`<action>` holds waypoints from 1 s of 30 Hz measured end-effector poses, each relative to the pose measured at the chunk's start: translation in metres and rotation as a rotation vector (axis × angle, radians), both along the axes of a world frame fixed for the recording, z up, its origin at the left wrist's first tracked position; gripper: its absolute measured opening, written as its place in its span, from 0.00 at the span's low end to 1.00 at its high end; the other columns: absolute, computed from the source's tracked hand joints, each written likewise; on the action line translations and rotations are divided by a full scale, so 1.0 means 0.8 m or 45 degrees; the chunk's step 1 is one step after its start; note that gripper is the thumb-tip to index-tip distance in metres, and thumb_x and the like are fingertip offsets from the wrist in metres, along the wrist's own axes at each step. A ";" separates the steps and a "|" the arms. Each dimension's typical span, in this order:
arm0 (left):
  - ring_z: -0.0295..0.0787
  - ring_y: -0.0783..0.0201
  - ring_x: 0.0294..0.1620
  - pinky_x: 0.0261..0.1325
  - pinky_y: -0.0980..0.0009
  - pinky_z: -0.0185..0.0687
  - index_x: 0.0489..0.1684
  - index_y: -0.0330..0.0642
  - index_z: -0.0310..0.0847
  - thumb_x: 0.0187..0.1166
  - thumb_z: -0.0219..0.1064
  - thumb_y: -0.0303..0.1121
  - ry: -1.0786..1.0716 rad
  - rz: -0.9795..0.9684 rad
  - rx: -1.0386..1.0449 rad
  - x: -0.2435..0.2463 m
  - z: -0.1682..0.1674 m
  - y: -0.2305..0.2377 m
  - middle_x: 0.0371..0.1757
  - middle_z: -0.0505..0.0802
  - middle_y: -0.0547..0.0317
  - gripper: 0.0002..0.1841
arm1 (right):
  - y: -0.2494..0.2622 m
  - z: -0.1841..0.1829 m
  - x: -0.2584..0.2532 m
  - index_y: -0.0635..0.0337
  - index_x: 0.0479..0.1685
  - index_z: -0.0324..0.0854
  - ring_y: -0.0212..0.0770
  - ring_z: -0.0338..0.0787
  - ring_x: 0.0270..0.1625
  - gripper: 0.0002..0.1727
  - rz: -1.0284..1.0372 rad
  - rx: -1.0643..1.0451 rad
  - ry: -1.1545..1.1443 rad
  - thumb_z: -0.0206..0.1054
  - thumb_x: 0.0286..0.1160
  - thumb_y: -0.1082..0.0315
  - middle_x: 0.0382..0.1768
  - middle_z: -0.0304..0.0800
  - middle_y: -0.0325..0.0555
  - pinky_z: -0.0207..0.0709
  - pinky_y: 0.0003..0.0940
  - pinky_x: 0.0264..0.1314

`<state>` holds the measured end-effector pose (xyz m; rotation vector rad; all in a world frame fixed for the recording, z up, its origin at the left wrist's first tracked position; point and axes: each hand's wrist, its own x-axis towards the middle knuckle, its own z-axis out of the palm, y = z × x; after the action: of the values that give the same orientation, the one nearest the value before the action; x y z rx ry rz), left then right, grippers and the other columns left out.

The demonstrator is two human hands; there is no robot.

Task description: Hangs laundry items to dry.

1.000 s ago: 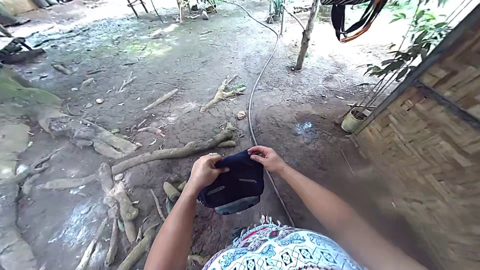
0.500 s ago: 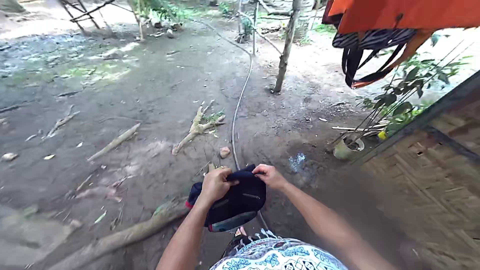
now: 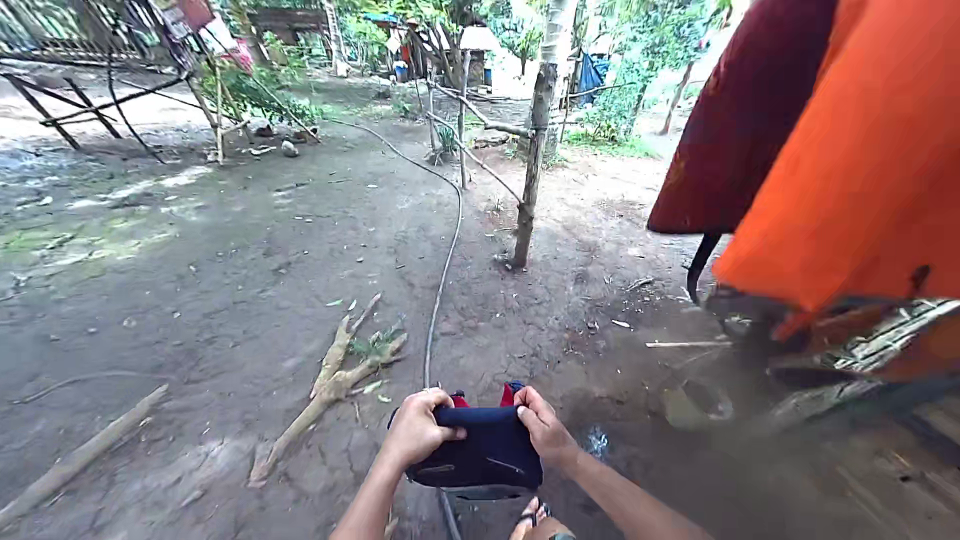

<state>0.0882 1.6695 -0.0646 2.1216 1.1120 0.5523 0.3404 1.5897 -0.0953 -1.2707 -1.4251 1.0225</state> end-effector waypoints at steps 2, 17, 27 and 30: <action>0.90 0.54 0.54 0.65 0.51 0.82 0.37 0.37 0.92 0.52 0.89 0.43 -0.002 -0.065 -0.038 0.048 0.020 0.063 0.45 0.95 0.52 0.22 | 0.049 0.015 0.047 0.64 0.40 0.78 0.32 0.81 0.37 0.12 -0.033 0.070 -0.146 0.49 0.76 0.69 0.31 0.79 0.41 0.76 0.35 0.44; 0.87 0.53 0.61 0.71 0.49 0.79 0.52 0.38 0.90 0.61 0.83 0.56 0.026 -1.053 -0.137 0.430 0.100 0.424 0.54 0.93 0.49 0.31 | 0.251 0.096 0.303 0.63 0.37 0.94 0.21 0.92 0.44 0.08 -0.822 0.334 -0.341 0.80 0.63 0.68 0.38 0.97 0.37 0.85 0.21 0.56; 0.89 0.46 0.49 0.53 0.46 0.82 0.37 0.34 0.92 0.80 0.64 0.62 -0.258 -1.576 0.317 0.642 0.125 0.524 0.41 0.91 0.43 0.32 | 0.309 0.120 0.395 0.62 0.34 0.94 0.19 0.87 0.38 0.12 -1.398 0.548 -0.702 0.76 0.72 0.60 0.30 0.93 0.36 0.80 0.15 0.49; 0.86 0.46 0.59 0.62 0.48 0.81 0.40 0.35 0.94 0.80 0.67 0.56 -0.450 -1.722 0.350 0.712 0.121 0.546 0.53 0.92 0.43 0.27 | 0.337 0.112 0.422 0.60 0.35 0.95 0.17 0.86 0.39 0.09 -1.593 0.617 -0.736 0.76 0.72 0.63 0.31 0.93 0.33 0.80 0.15 0.50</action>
<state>0.6574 2.1067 0.0318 2.2985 -0.6808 0.3569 0.6776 1.8590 -0.0058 -1.7161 -0.8353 -0.5275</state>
